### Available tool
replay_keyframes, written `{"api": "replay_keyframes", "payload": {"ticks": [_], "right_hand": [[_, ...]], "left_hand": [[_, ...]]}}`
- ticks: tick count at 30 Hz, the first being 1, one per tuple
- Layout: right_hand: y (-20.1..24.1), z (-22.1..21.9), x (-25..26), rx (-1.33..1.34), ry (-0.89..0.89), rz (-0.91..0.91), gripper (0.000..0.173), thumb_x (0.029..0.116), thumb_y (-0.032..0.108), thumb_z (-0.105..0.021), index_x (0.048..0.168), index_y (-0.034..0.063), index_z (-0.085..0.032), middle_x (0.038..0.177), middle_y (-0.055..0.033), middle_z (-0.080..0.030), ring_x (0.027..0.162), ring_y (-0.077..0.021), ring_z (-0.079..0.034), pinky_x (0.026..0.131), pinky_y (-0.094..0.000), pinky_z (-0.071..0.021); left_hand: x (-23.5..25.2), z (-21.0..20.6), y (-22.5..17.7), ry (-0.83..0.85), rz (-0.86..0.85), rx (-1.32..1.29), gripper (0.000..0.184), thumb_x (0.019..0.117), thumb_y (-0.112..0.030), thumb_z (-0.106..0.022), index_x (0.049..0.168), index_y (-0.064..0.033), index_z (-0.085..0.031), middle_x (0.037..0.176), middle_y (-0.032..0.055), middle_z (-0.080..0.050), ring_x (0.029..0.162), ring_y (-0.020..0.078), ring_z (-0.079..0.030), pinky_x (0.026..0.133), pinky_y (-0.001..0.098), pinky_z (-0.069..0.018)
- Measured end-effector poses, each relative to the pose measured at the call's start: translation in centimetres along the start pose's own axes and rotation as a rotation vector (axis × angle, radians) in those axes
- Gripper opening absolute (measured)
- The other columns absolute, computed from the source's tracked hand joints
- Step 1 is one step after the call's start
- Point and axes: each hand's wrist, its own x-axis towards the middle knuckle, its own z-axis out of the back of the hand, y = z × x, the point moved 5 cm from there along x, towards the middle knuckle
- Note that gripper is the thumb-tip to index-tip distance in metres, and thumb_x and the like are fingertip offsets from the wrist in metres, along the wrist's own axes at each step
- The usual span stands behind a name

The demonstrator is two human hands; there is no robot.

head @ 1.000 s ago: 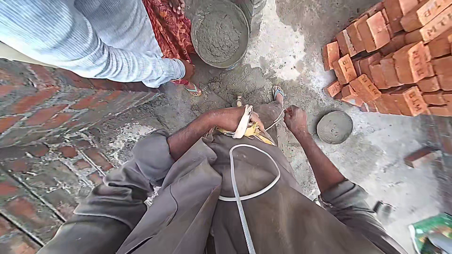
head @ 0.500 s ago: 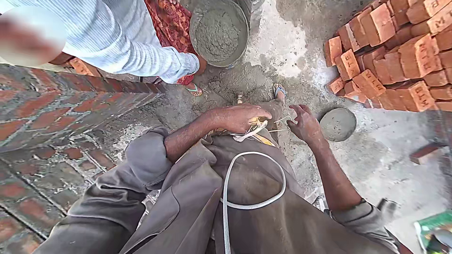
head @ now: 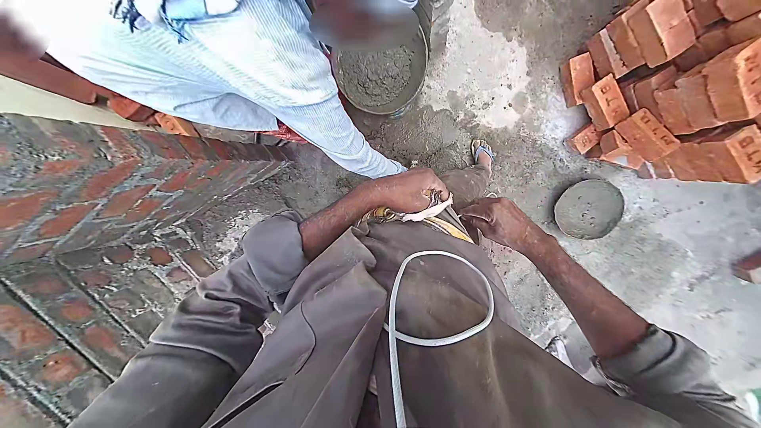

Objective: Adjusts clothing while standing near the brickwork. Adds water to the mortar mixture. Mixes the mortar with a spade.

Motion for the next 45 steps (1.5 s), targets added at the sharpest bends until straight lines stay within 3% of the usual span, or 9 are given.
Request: {"api": "replay_keyframes", "payload": {"ticks": [13, 19, 24, 29, 31, 34, 36, 40, 45], "right_hand": [[-20.8, 1.4, -3.7, -0.361, -0.117, -0.71, 0.028, 0.1042, 0.023, -0.054, 0.118, 0.013, -0.076, 0.12, -0.0187, -0.07, 0.108, -0.0427, -0.069, 0.086, -0.0685, -0.0535], [-24.0, -2.3, -5.1, -0.332, 0.07, -1.083, 0.023, 0.0941, 0.024, -0.064, 0.095, 0.0023, -0.071, 0.103, -0.0278, -0.071, 0.1, -0.0491, -0.069, 0.075, -0.0698, -0.0534], [-27.3, -3.1, -8.5, -0.302, 0.006, -1.24, 0.03, 0.0864, 0.025, -0.072, 0.108, 0.004, -0.072, 0.117, -0.0306, -0.067, 0.111, -0.0529, -0.064, 0.081, -0.0739, -0.0508], [-30.3, -4.5, -9.3, 0.184, -0.244, -1.305, 0.027, 0.094, 0.022, -0.06, 0.113, 0.0089, -0.073, 0.101, -0.0173, -0.075, 0.084, -0.0319, -0.074, 0.075, -0.0554, -0.0602], [-29.0, -4.3, -8.9, 0.651, -0.493, -1.221, 0.023, 0.1013, 0.016, -0.055, 0.117, 0.0074, -0.07, 0.093, -0.0105, -0.075, 0.073, -0.019, -0.073, 0.067, -0.0379, -0.0619], [-25.2, -3.2, -7.6, 0.998, -0.606, -1.021, 0.023, 0.1042, 0.007, -0.052, 0.122, 0.0051, -0.066, 0.099, -0.0107, -0.075, 0.079, -0.0197, -0.074, 0.071, -0.0373, -0.0637], [-21.7, -2.6, -6.8, 0.975, -0.495, -0.935, 0.026, 0.1058, 0.007, -0.051, 0.129, 0.0069, -0.063, 0.097, -0.0101, -0.071, 0.077, -0.0187, -0.071, 0.07, -0.0376, -0.0628], [-16.0, -3.9, -6.1, 0.627, -0.024, -0.954, 0.042, 0.1016, 0.009, -0.049, 0.143, 0.011, -0.053, 0.08, -0.0115, -0.065, 0.06, -0.019, -0.062, 0.058, -0.0386, -0.0562], [-11.9, -8.4, -8.2, 0.357, 0.298, -0.904, 0.044, 0.1005, 0.014, -0.054, 0.144, 0.0077, -0.052, 0.095, -0.0211, -0.066, 0.072, -0.0315, -0.065, 0.065, -0.051, -0.0542]], "left_hand": [[-0.2, -0.2, 0.1, -0.109, -0.064, -0.115, 0.03, 0.0863, -0.003, -0.06, 0.112, -0.0088, -0.074, 0.103, 0.0047, -0.074, 0.095, 0.0134, -0.068, 0.085, 0.037, -0.0566], [-7.1, 4.0, -9.5, -0.238, -0.317, -0.038, 0.029, 0.1004, -0.014, -0.056, 0.125, -0.0074, -0.071, 0.116, 0.0011, -0.07, 0.112, 0.008, -0.064, 0.098, 0.0266, -0.0555], [-14.3, 3.9, -14.8, -0.043, -0.517, -0.127, 0.036, 0.1027, -0.04, -0.059, 0.119, -0.0124, -0.075, 0.113, -0.0015, -0.071, 0.114, 0.0115, -0.063, 0.1, 0.0291, -0.0533], [-13.9, 2.3, -14.6, 0.116, -0.592, -0.372, 0.039, 0.1, -0.044, -0.062, 0.112, -0.0113, -0.078, 0.106, 0.0026, -0.072, 0.109, 0.0141, -0.063, 0.098, 0.0312, -0.0502], [-11.5, 2.5, -12.3, 0.055, -0.566, -0.512, 0.042, 0.1011, -0.043, -0.06, 0.113, -0.0049, -0.073, 0.104, 0.0004, -0.073, 0.102, 0.0087, -0.067, 0.091, 0.0261, -0.0557], [-5.8, 3.2, -7.1, -0.162, -0.198, -0.46, 0.031, 0.1013, -0.021, -0.059, 0.121, 0.0011, -0.069, 0.102, 0.006, -0.072, 0.09, 0.011, -0.069, 0.081, 0.0266, -0.06], [-1.2, 2.5, -3.5, -0.164, 0.134, -0.336, 0.026, 0.103, -0.017, -0.061, 0.124, -0.0028, -0.068, 0.105, 0.0084, -0.071, 0.091, 0.013, -0.068, 0.085, 0.0311, -0.0563], [7.3, -1.8, 4.4, -0.03, 0.132, -0.103, 0.035, 0.1017, -0.027, -0.064, 0.126, -0.0023, -0.067, 0.103, 0.0124, -0.072, 0.092, 0.0191, -0.07, 0.091, 0.0406, -0.056], [9.0, -4.2, 5.1, 0.061, 0.375, 0.107, 0.055, 0.1006, -0.041, -0.064, 0.14, -0.0031, -0.057, 0.123, 0.0201, -0.067, 0.116, 0.0349, -0.064, 0.105, 0.0567, -0.047]]}}
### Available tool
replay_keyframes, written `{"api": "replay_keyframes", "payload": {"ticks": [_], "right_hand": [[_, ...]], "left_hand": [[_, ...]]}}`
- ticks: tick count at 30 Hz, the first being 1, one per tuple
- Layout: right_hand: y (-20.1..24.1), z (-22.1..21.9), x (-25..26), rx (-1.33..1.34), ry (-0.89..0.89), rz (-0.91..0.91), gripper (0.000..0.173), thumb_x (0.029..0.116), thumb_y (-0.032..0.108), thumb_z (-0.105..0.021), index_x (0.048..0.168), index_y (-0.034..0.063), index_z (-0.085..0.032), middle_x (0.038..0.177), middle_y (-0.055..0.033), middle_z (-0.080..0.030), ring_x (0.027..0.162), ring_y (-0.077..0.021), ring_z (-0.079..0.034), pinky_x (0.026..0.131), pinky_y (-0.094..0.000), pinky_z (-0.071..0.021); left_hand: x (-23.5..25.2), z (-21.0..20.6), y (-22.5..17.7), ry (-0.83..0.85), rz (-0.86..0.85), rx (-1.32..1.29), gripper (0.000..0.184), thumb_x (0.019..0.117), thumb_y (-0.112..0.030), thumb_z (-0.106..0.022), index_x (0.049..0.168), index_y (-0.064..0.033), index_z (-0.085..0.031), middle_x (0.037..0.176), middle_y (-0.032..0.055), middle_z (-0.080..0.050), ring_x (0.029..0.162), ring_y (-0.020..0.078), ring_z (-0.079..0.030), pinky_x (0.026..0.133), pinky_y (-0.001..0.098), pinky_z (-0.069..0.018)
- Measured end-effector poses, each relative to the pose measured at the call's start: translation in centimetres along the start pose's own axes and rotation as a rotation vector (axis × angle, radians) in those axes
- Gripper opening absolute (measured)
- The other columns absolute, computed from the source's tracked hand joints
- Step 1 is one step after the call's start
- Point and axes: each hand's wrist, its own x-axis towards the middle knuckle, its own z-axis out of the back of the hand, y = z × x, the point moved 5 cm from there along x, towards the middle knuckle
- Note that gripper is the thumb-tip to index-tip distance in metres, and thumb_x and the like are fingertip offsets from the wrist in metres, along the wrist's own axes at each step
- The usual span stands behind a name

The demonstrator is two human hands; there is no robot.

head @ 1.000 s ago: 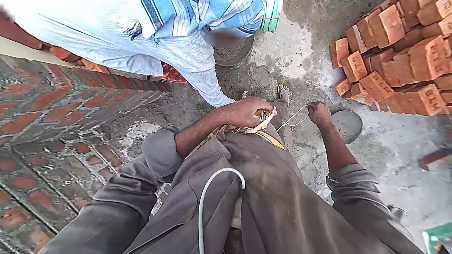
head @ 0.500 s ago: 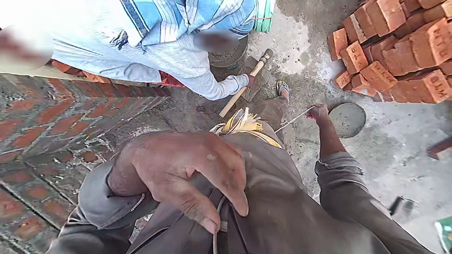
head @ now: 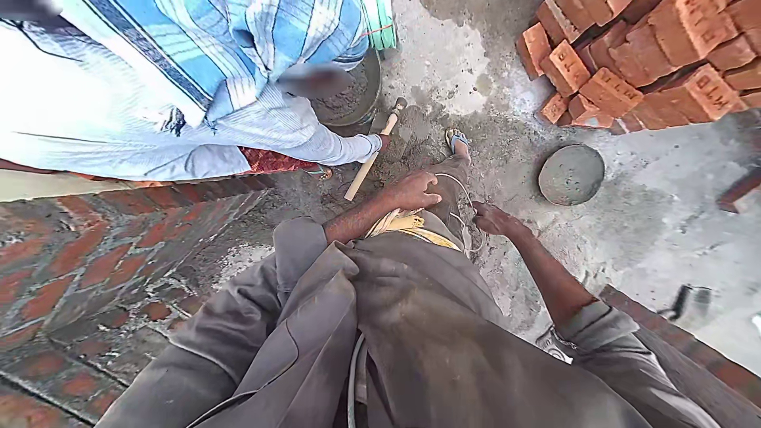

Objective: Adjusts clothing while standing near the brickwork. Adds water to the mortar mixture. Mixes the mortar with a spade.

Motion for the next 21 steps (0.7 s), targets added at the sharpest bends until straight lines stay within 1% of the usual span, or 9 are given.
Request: {"api": "replay_keyframes", "payload": {"ticks": [2, 4, 5, 9, 11, 14, 17, 19, 21], "right_hand": [[0.6, -2.0, -0.8, 0.193, 0.032, 0.032, 0.04, 0.1024, 0.01, -0.049, 0.142, 0.0086, -0.054, 0.081, -0.0107, -0.063, 0.06, -0.0174, -0.06, 0.057, -0.0359, -0.0532], [1.7, -3.1, -2.1, 0.343, 0.062, 0.036, 0.038, 0.1052, 0.01, -0.045, 0.143, 0.0072, -0.052, 0.081, -0.0075, -0.064, 0.058, -0.0112, -0.061, 0.057, -0.0295, -0.0556], [2.3, -3.4, -2.7, 0.365, 0.063, 0.032, 0.037, 0.1064, 0.012, -0.045, 0.143, 0.0069, -0.052, 0.083, -0.0079, -0.064, 0.059, -0.0114, -0.062, 0.058, -0.0296, -0.0563], [2.9, -3.6, -3.4, 0.277, 0.06, 0.067, 0.037, 0.1093, 0.022, -0.044, 0.141, 0.0049, -0.053, 0.104, -0.0175, -0.067, 0.073, -0.0201, -0.07, 0.068, -0.0383, -0.0605], [2.8, -3.9, -3.3, 0.29, 0.066, 0.052, 0.039, 0.1092, 0.021, -0.045, 0.144, 0.0048, -0.05, 0.112, -0.0177, -0.068, 0.079, -0.0201, -0.072, 0.074, -0.0386, -0.0618], [3.1, -3.5, -2.9, 0.291, 0.014, 0.025, 0.03, 0.1062, 0.018, -0.05, 0.129, 0.0008, -0.059, 0.094, -0.0133, -0.07, 0.074, -0.0171, -0.07, 0.072, -0.0359, -0.0596], [2.8, -3.5, -2.5, 0.259, 0.005, -0.015, 0.024, 0.1053, 0.02, -0.053, 0.112, 0.0003, -0.064, 0.085, -0.0115, -0.069, 0.069, -0.0179, -0.068, 0.068, -0.0376, -0.0586], [2.6, -3.3, -2.5, 0.276, -0.002, -0.024, 0.021, 0.1053, 0.022, -0.055, 0.106, 0.0017, -0.063, 0.081, -0.0103, -0.068, 0.065, -0.0169, -0.067, 0.063, -0.0358, -0.0577], [3.3, -2.2, -3.1, 0.34, -0.059, 0.008, 0.019, 0.1042, 0.02, -0.058, 0.104, 0.0018, -0.062, 0.077, -0.0088, -0.069, 0.062, -0.0153, -0.069, 0.062, -0.033, -0.0599]], "left_hand": [[0.2, 0.4, 1.4, -0.106, 0.099, 0.036, 0.06, 0.0984, -0.042, -0.066, 0.143, -0.0036, -0.054, 0.133, 0.0229, -0.061, 0.125, 0.0384, -0.059, 0.106, 0.0586, -0.0455], [0.7, 0.7, 2.9, -0.151, 0.179, 0.021, 0.071, 0.0945, -0.041, -0.07, 0.151, -0.0048, -0.046, 0.142, 0.0244, -0.053, 0.132, 0.0403, -0.053, 0.108, 0.0603, -0.0443], [1.0, 0.6, 3.5, -0.131, 0.2, -0.024, 0.075, 0.0934, -0.04, -0.073, 0.152, -0.0038, -0.044, 0.14, 0.0254, -0.055, 0.131, 0.0409, -0.054, 0.108, 0.0608, -0.0441], [1.5, -0.4, 4.8, -0.001, 0.224, -0.273, 0.069, 0.0923, -0.021, -0.075, 0.15, 0.0, -0.043, 0.116, 0.0227, -0.07, 0.102, 0.0343, -0.071, 0.095, 0.0538, -0.0554], [1.4, 0.0, 4.0, -0.005, 0.171, -0.317, 0.061, 0.0926, -0.01, -0.072, 0.147, 0.0008, -0.047, 0.108, 0.0192, -0.072, 0.092, 0.0285, -0.072, 0.089, 0.0477, -0.0578], [1.1, 0.9, 1.7, -0.041, 0.049, -0.344, 0.047, 0.0959, -0.005, -0.066, 0.141, 0.0002, -0.054, 0.102, 0.0144, -0.072, 0.076, 0.02, -0.07, 0.073, 0.0382, -0.0599], [-0.5, 1.6, -2.3, 0.008, -0.116, -0.305, 0.036, 0.1027, -0.008, -0.059, 0.138, -0.0032, -0.059, 0.104, 0.0136, -0.072, 0.075, 0.0168, -0.069, 0.07, 0.035, -0.0599], [-1.4, 1.5, -4.6, 0.06, -0.243, -0.304, 0.032, 0.1039, -0.007, -0.055, 0.134, -0.0033, -0.064, 0.099, 0.0125, -0.072, 0.072, 0.0146, -0.069, 0.069, 0.0327, -0.0601], [-1.5, 1.4, -5.8, 0.046, -0.357, -0.222, 0.023, 0.1022, -0.008, -0.058, 0.12, -0.0037, -0.072, 0.09, 0.0087, -0.073, 0.069, 0.0119, -0.068, 0.068, 0.031, -0.0596]]}}
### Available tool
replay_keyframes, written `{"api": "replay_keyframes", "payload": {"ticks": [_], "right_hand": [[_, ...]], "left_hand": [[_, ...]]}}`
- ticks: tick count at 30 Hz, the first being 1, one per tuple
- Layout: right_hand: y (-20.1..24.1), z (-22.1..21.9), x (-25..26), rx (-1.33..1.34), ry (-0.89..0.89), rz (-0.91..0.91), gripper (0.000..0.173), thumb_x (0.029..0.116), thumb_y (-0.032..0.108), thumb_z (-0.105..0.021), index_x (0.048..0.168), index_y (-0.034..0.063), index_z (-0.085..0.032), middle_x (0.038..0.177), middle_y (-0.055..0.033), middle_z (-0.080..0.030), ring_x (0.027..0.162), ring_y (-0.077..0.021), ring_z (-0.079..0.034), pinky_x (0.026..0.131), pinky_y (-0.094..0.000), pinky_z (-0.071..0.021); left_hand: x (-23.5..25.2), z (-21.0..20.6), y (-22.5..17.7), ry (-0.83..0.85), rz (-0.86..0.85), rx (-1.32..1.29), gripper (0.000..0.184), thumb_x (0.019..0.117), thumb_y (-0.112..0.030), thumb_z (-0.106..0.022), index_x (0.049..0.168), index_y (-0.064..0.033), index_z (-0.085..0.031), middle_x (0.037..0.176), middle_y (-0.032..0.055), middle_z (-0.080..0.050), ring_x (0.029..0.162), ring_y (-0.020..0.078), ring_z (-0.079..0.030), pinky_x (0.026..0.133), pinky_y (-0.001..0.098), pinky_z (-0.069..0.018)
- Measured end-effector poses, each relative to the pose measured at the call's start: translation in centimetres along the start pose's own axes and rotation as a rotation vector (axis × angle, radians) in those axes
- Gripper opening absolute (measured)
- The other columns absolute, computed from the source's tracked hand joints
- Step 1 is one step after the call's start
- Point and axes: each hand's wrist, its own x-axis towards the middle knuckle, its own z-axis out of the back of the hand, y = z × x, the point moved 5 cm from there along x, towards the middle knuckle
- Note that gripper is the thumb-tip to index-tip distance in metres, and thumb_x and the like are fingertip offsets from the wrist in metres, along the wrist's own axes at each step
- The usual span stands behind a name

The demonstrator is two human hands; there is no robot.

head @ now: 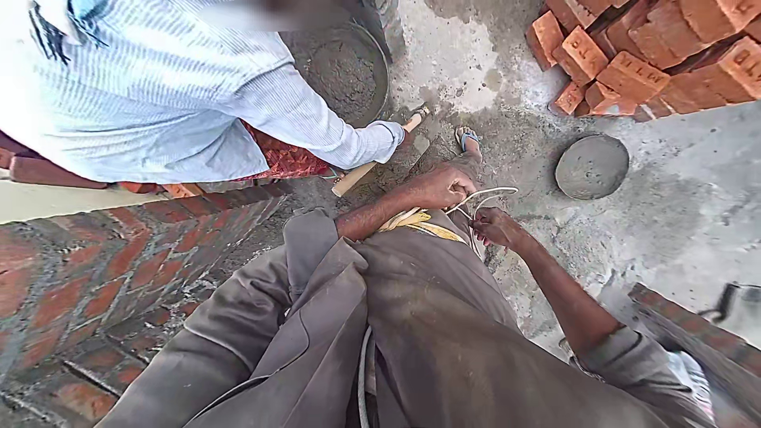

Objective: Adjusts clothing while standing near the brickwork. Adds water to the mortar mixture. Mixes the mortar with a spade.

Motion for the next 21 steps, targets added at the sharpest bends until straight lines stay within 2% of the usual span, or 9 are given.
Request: {"api": "replay_keyframes", "payload": {"ticks": [2, 3, 7, 9, 10, 12, 15, 18, 21], "right_hand": [[1.6, 0.8, -1.0, 0.148, -0.086, 0.066, 0.014, 0.102, 0.015, -0.061, 0.102, 0.0005, -0.062, 0.077, -0.009, -0.071, 0.063, -0.0164, -0.071, 0.065, -0.0334, -0.0619], [2.4, 1.2, -1.4, 0.247, -0.121, 0.09, 0.011, 0.1014, 0.011, -0.062, 0.102, -0.0006, -0.061, 0.079, -0.0099, -0.071, 0.064, -0.0172, -0.072, 0.065, -0.0334, -0.0625], [3.7, 1.6, -2.4, 0.741, -0.154, 0.019, 0.007, 0.1019, 0.009, -0.063, 0.1, 0.0018, -0.06, 0.082, -0.0087, -0.072, 0.068, -0.0145, -0.071, 0.065, -0.0286, -0.0615], [3.6, 1.4, -2.3, 0.969, -0.152, -0.044, 0.007, 0.1016, 0.009, -0.062, 0.099, 0.0026, -0.062, 0.084, -0.0089, -0.072, 0.07, -0.0141, -0.072, 0.065, -0.0268, -0.0617], [3.5, 1.3, -2.1, 1.053, -0.159, -0.058, 0.006, 0.1014, 0.008, -0.062, 0.099, 0.0024, -0.062, 0.087, -0.0098, -0.073, 0.073, -0.015, -0.073, 0.067, -0.0272, -0.0623], [3.0, 0.3, -1.5, 1.173, -0.179, -0.066, 0.004, 0.1011, 0.004, -0.061, 0.104, 0.0016, -0.061, 0.092, -0.0106, -0.072, 0.077, -0.0166, -0.073, 0.072, -0.0286, -0.0633], [2.5, -0.5, -0.9, 1.055, -0.233, 0.041, 0.01, 0.1, 0.007, -0.065, 0.107, 0.0007, -0.064, 0.089, -0.0101, -0.074, 0.072, -0.0151, -0.073, 0.067, -0.0282, -0.0627], [2.0, 0.0, -1.6, 0.568, -0.278, 0.264, 0.011, 0.0921, 0.008, -0.075, 0.1, 0.0025, -0.071, 0.076, -0.0041, -0.071, 0.059, -0.0102, -0.065, 0.056, -0.0267, -0.0564], [2.6, -0.2, -2.3, 0.338, -0.212, 0.378, 0.01, 0.0879, 0.01, -0.079, 0.094, 0.0053, -0.072, 0.069, -0.0026, -0.071, 0.053, -0.0091, -0.063, 0.051, -0.026, -0.0545]], "left_hand": [[0.2, -0.3, 0.1, -0.018, -0.027, 0.172, 0.018, 0.099, -0.012, -0.063, 0.11, -0.0063, -0.076, 0.093, 0.0082, -0.073, 0.079, 0.0162, -0.069, 0.08, 0.0373, -0.0581], [0.3, -0.3, 0.3, -0.031, -0.008, 0.254, 0.019, 0.0965, -0.016, -0.066, 0.111, -0.0071, -0.076, 0.095, 0.0097, -0.073, 0.087, 0.021, -0.068, 0.087, 0.0429, -0.0552], [0.8, -0.6, 1.3, 0.016, 0.171, 0.36, 0.056, 0.0899, -0.038, -0.078, 0.132, -0.0044, -0.062, 0.095, 0.0151, -0.068, 0.09, 0.0311, -0.065, 0.088, 0.0525, -0.0532], [1.6, -1.2, 2.2, 0.059, 0.206, 0.386, 0.066, 0.0881, -0.043, -0.079, 0.137, -0.0041, -0.059, 0.106, 0.0179, -0.07, 0.098, 0.0341, -0.067, 0.091, 0.0554, -0.0529], [1.8, -1.3, 2.6, 0.082, 0.223, 0.397, 0.067, 0.0894, -0.042, -0.078, 0.141, -0.0043, -0.056, 0.117, 0.0195, -0.069, 0.11, 0.0358, -0.066, 0.098, 0.0567, -0.0507], [2.0, -1.6, 3.4, 0.102, 0.217, 0.407, 0.064, 0.0898, -0.034, -0.077, 0.142, -0.0037, -0.055, 0.129, 0.0205, -0.065, 0.122, 0.0366, -0.061, 0.104, 0.0571, -0.0475], [1.9, -1.5, 3.9, 0.063, 0.189, 0.374, 0.059, 0.0865, -0.022, -0.074, 0.139, -0.0026, -0.057, 0.124, 0.0203, -0.067, 0.118, 0.0366, -0.063, 0.1, 0.0583, -0.0494], [1.1, -1.2, 3.8, 0.035, 0.163, 0.239, 0.053, 0.0924, -0.016, -0.066, 0.142, -0.0008, -0.054, 0.113, 0.0216, -0.069, 0.106, 0.0364, -0.066, 0.096, 0.0565, -0.0504], [-0.2, -0.8, 2.3, -0.052, 0.053, 0.204, 0.049, 0.0936, -0.012, -0.06, 0.139, 0.0048, -0.053, 0.099, 0.0255, -0.068, 0.085, 0.0367, -0.066, 0.079, 0.0545, -0.0538]]}}
